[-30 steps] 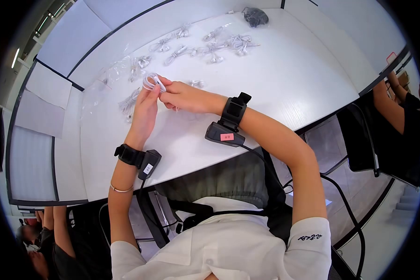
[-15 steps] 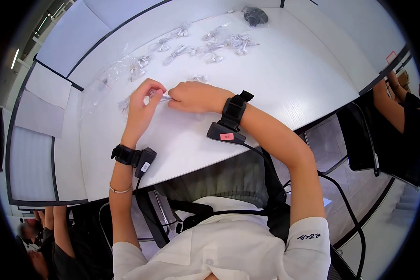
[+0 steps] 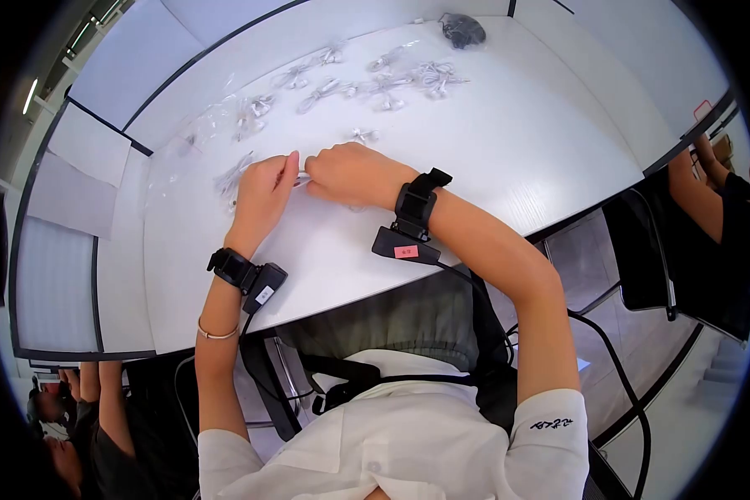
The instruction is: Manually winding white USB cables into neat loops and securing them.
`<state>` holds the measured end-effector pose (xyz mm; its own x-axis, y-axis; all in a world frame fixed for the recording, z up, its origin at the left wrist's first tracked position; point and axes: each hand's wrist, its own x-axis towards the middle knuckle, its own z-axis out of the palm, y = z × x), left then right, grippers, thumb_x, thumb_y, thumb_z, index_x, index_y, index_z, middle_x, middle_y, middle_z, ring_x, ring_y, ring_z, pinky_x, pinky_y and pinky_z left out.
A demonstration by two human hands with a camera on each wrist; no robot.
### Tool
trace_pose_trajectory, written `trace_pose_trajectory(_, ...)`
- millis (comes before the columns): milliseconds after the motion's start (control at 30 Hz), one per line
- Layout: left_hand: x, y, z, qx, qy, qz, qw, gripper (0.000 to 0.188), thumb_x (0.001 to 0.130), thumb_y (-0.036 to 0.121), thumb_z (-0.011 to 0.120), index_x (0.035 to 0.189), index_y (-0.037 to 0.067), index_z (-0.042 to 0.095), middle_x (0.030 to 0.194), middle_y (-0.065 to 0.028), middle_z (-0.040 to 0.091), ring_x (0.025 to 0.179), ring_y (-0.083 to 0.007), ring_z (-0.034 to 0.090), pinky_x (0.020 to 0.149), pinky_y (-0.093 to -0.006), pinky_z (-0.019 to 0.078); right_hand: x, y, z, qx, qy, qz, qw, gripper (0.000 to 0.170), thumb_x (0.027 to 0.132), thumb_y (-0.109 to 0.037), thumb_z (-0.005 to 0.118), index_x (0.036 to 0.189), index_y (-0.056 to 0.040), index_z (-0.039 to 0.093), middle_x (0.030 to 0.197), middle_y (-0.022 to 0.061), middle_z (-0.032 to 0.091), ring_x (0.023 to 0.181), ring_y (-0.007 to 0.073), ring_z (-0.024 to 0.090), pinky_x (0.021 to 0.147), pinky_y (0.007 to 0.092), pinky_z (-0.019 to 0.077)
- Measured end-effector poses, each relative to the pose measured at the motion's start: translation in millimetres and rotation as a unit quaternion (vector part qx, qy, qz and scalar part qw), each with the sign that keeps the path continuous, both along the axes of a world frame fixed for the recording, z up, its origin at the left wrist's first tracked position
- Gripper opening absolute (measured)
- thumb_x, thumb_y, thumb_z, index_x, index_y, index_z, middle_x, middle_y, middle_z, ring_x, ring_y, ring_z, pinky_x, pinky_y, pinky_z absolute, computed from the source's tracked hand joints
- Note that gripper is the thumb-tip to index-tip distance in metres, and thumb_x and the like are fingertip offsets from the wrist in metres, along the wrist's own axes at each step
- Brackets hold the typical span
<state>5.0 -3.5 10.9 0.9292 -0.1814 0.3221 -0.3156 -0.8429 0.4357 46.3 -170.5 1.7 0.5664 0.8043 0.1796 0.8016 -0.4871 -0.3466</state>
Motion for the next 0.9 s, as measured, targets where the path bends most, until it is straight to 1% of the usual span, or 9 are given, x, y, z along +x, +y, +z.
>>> trace_pose_trajectory(100, 4, 3, -7, -0.031, 0.016, -0.016, 0.999, 0.038, 0.092, 0.024, 0.044, 0.065, -0.002, 0.053, 0.052, -0.0148, 0.05, 0.048, -0.0275, 0.051, 0.048, -0.0344, 0.0383, 2, 0, -5, 0.011, -0.026, 0.005, 1.0, 0.022, 0.08, -0.018, 0.052, 0.079, 0.0038, 0.052, 0.065, 0.0198, 0.058, 0.063, 0.0357, 0.059, 0.062, 0.0429, 0.046)
trace_pose_trajectory(200, 5, 3, -13, -0.145, 0.119, -0.017, 0.982, 0.038, 0.092, 0.023, 0.043, 0.066, -0.003, 0.053, 0.05, -0.012, 0.051, 0.044, -0.0213, 0.05, 0.048, -0.0319, 0.0388, 1, 0, -7, 0.007, -0.034, 0.01, 0.999, 0.022, 0.081, -0.019, 0.053, 0.082, 0.0027, 0.052, 0.067, 0.0184, 0.059, 0.064, 0.0348, 0.059, 0.062, 0.0423, 0.0457)
trace_pose_trajectory(300, 3, 2, -7, -0.144, 0.146, -0.007, 0.979, 0.038, 0.092, 0.023, 0.042, 0.067, -0.003, 0.054, 0.049, -0.0095, 0.052, 0.043, -0.0159, 0.049, 0.048, -0.0302, 0.0391, 2, 0, -11, 0.004, -0.062, 0.011, 0.998, 0.021, 0.081, -0.02, 0.054, 0.084, 0.0012, 0.051, 0.069, 0.0167, 0.059, 0.066, 0.0339, 0.059, 0.063, 0.0417, 0.0453)
trace_pose_trajectory(333, 6, 8, -12, -0.154, 0.167, -0.031, 0.973, 0.04, 0.094, 0.026, 0.04, 0.068, 0.0, 0.055, 0.05, -0.0028, 0.051, 0.042, -0.0072, 0.044, 0.042, -0.0232, 0.0343, 2, -1, -10, -0.003, -0.064, 0.01, 0.998, 0.022, 0.082, -0.021, 0.054, 0.085, 0.0004, 0.051, 0.07, 0.0155, 0.058, 0.067, 0.0332, 0.058, 0.063, 0.0415, 0.045)
trace_pose_trajectory(467, 7, 11, -10, -0.254, 0.303, -0.043, 0.918, 0.043, 0.095, 0.031, 0.04, 0.066, 0.002, 0.054, 0.05, -0.0016, 0.049, 0.041, -0.0055, 0.04, 0.041, -0.0209, 0.0312, 1, 1, -7, -0.02, -0.061, 0.003, 0.998, 0.022, 0.081, -0.021, 0.056, 0.084, 0.0006, 0.05, 0.069, 0.0143, 0.058, 0.066, 0.0317, 0.059, 0.062, 0.0405, 0.0453)
trace_pose_trajectory(567, 9, 9, -16, -0.264, 0.231, -0.014, 0.936, 0.045, 0.094, 0.035, 0.042, 0.066, 0.002, 0.054, 0.052, 0.002, 0.044, 0.045, -0.0045, 0.04, 0.043, -0.02, 0.0321, 2, 1, -12, 0.011, -0.13, -0.012, 0.991, 0.022, 0.08, -0.02, 0.057, 0.084, 0.0005, 0.049, 0.068, 0.0129, 0.057, 0.064, 0.0305, 0.059, 0.061, 0.0394, 0.0457)
trace_pose_trajectory(633, 10, 10, -16, -0.245, 0.181, -0.026, 0.952, 0.046, 0.094, 0.038, 0.043, 0.066, 0.003, 0.052, 0.056, 0.0042, 0.04, 0.051, -0.0034, 0.039, 0.047, -0.019, 0.033, 3, 1, -11, 0.015, -0.156, -0.02, 0.987, 0.022, 0.079, -0.019, 0.057, 0.084, 0.0003, 0.049, 0.067, 0.0119, 0.056, 0.063, 0.0297, 0.059, 0.059, 0.0387, 0.046)
trace_pose_trajectory(700, 14, 10, -22, -0.258, 0.146, -0.017, 0.955, 0.047, 0.093, 0.039, 0.044, 0.062, 0.004, 0.048, 0.059, 0.0038, 0.04, 0.055, -0.003, 0.037, 0.05, -0.0183, 0.0321, 2, 1, -8, 0.03, -0.15, -0.027, 0.988, 0.021, 0.079, -0.018, 0.056, 0.084, -0.0001, 0.048, 0.068, 0.0114, 0.057, 0.064, 0.0294, 0.059, 0.059, 0.038, 0.0464)
trace_pose_trajectory(900, 8, 7, -12, -0.31, 0.26, -0.03, 0.914, 0.051, 0.093, 0.043, 0.041, 0.066, 0.002, 0.054, 0.052, -0.0001, 0.044, 0.045, -0.0061, 0.038, 0.042, -0.0214, 0.0296, 4, 2, -11, 0.005, -0.172, -0.04, 0.984, 0.021, 0.08, -0.02, 0.057, 0.084, -0.0012, 0.049, 0.068, 0.0106, 0.056, 0.064, 0.0283, 0.06, 0.059, 0.0377, 0.0464)
